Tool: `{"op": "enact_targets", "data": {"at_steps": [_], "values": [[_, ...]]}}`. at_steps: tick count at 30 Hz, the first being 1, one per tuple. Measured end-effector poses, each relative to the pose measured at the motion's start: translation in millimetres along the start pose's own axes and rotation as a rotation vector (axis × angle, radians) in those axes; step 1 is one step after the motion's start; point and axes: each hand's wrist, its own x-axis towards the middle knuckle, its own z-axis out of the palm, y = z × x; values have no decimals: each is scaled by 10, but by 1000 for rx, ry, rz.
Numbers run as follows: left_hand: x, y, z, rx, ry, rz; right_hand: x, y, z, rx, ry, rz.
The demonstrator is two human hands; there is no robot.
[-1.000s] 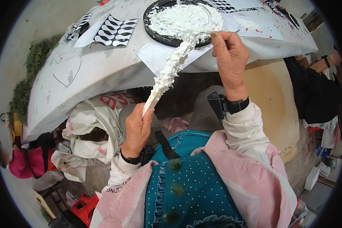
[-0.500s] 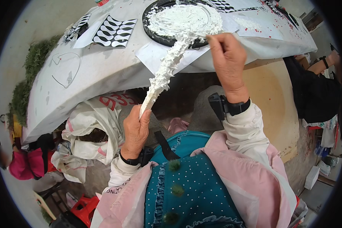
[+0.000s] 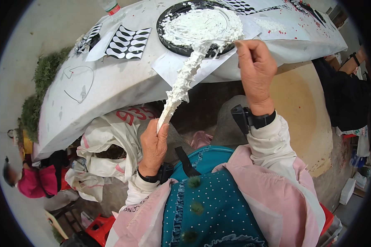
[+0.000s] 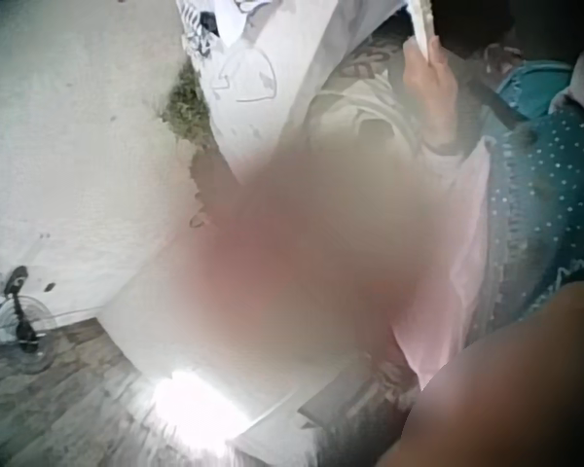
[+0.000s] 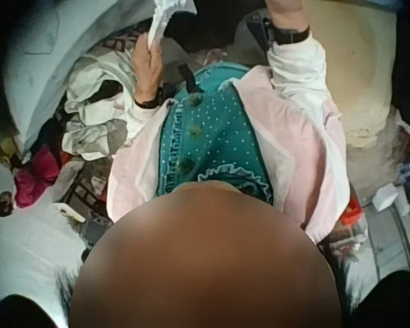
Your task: Apply white adhesive paste to small decorative components using a wooden stick and assemble them on the workspace.
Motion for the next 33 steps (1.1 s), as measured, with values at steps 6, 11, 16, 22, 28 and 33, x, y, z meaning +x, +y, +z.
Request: {"op": "enact_targets", "data": {"at_steps": [6,11,16,22,28,33], "values": [[181,10,-112,82,50,9,-8,162,-67,523,122,301],[661,155,-245,294,84,43,-88,434,-161,646,162,479],[1209,305,-168,503,147,251,-129,551,-261,699,175,552],[1792,306,112,531,188,369,-121,584,-371,740,224,587],[1789,350,45,443,136,287,-117,598,-413,724,233,569],[1402,880,-328,551,121,696,-140,586,-383,716,217,561]]}}
